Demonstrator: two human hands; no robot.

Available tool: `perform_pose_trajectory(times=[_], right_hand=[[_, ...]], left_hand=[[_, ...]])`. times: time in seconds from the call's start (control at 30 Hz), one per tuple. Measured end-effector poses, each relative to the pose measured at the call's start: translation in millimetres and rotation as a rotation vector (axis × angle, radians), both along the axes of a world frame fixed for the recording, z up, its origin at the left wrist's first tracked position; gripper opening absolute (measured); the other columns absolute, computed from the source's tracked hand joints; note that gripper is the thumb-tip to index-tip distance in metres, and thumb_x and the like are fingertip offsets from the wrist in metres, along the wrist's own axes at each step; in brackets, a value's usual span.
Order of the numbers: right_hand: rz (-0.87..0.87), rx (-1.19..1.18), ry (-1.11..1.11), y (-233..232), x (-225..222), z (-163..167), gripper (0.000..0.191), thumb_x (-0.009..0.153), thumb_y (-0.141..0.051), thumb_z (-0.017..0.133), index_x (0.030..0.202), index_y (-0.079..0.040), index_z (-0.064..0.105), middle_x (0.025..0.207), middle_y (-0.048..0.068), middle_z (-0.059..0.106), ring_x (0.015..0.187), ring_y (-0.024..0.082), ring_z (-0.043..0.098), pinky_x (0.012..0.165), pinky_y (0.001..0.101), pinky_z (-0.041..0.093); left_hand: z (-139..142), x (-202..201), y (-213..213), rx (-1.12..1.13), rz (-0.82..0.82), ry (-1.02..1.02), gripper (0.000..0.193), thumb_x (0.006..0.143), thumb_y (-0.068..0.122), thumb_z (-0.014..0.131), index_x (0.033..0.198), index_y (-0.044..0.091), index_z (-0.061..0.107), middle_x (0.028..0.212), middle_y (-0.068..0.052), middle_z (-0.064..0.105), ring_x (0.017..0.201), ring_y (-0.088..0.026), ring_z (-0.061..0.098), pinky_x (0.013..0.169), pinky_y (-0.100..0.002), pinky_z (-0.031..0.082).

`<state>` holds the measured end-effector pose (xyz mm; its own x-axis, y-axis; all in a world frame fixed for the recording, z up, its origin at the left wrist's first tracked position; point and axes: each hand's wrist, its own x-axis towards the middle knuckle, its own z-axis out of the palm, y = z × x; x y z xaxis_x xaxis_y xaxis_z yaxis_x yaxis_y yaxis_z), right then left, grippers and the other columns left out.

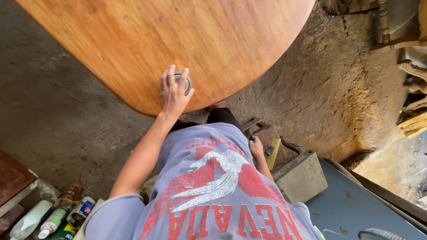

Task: The person applies wood stain from a can onto a large wooden tabletop, spreading it with a small scraper and wiping the surface by hand. They open the can, scoop stain, work it across the tabletop, and slide the can along as they cover different sections of the board.

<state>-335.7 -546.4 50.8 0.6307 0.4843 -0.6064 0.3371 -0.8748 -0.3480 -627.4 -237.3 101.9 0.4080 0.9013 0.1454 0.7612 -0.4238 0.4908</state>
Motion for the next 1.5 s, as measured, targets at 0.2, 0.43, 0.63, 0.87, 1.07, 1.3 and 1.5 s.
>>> perform_pose_trajectory(times=[0.2,0.43,0.63,0.87,1.07,1.3,1.5], right_hand=[[0.131,-0.106,0.027,37,76,-6,0.036,0.091,-0.023,0.056,0.120,-0.003,0.065,0.116,0.027,0.070,0.111,0.042,0.067,0.093,0.0471,0.052],[0.164,0.194,-0.142,110,216,-6,0.035,0.092,-0.021,0.054,0.121,-0.005,0.065,0.111,0.029,0.070,0.107,0.046,0.067,0.091,0.0495,0.052],[-0.120,0.445,-0.008,181,293,-9,0.027,0.102,-0.014,0.049,0.126,-0.008,0.060,0.086,0.012,0.074,0.071,0.020,0.072,0.065,0.0356,0.058],[-0.029,0.674,-0.122,245,276,-8,0.022,0.106,-0.019,0.058,0.124,-0.010,0.065,0.090,0.009,0.073,0.074,0.013,0.063,0.065,0.0323,0.053],[0.096,0.760,-0.090,254,222,-15,0.036,0.105,-0.017,0.064,0.139,-0.009,0.060,0.100,0.013,0.072,0.087,0.013,0.065,0.076,0.0320,0.055],[-0.019,0.662,0.028,256,203,-29,0.063,0.102,-0.016,0.063,0.160,-0.017,0.039,0.097,0.016,0.075,0.079,0.017,0.065,0.078,0.0317,0.056],[0.085,0.822,-0.051,278,236,-32,0.070,0.105,-0.017,0.065,0.165,-0.016,0.028,0.106,0.018,0.074,0.090,0.018,0.074,0.081,0.0333,0.058]], left_hand=[[4,10,-6,0.070,0.069,-0.016,0.078,0.081,0.030,0.092,0.150,0.022,0.055,0.157,-0.019,0.038,0.138,-0.043,0.043,0.112,-0.053,0.045],[-8,36,-38,-0.006,0.396,-0.256,0.107,0.083,0.017,0.095,0.163,0.000,0.025,0.164,-0.031,0.027,0.153,-0.047,0.031,0.124,-0.057,0.034],[-36,46,-78,-0.278,0.592,-0.683,0.106,0.087,0.014,0.089,0.162,0.001,0.016,0.165,-0.026,0.032,0.152,-0.036,0.042,0.123,-0.048,0.036],[-55,35,-77,-0.352,0.691,-0.320,0.073,0.082,0.024,0.090,0.143,0.003,0.056,0.144,-0.020,0.059,0.133,-0.036,0.055,0.109,-0.050,0.045],[-74,32,-81,-0.179,0.624,-0.096,0.089,0.086,0.025,0.090,0.157,0.003,0.041,0.162,-0.029,0.036,0.150,-0.048,0.033,0.123,-0.059,0.030],[-82,15,-112,-0.460,0.671,0.122,0.113,0.095,0.043,0.082,0.168,-0.002,0.008,0.172,-0.035,-0.004,0.160,-0.053,0.000,0.131,-0.057,0.013],[-79,21,-117,-0.401,0.786,0.018,0.111,0.104,0.034,0.082,0.167,-0.010,0.001,0.173,-0.036,-0.002,0.164,-0.046,0.002,0.133,-0.049,0.012]])
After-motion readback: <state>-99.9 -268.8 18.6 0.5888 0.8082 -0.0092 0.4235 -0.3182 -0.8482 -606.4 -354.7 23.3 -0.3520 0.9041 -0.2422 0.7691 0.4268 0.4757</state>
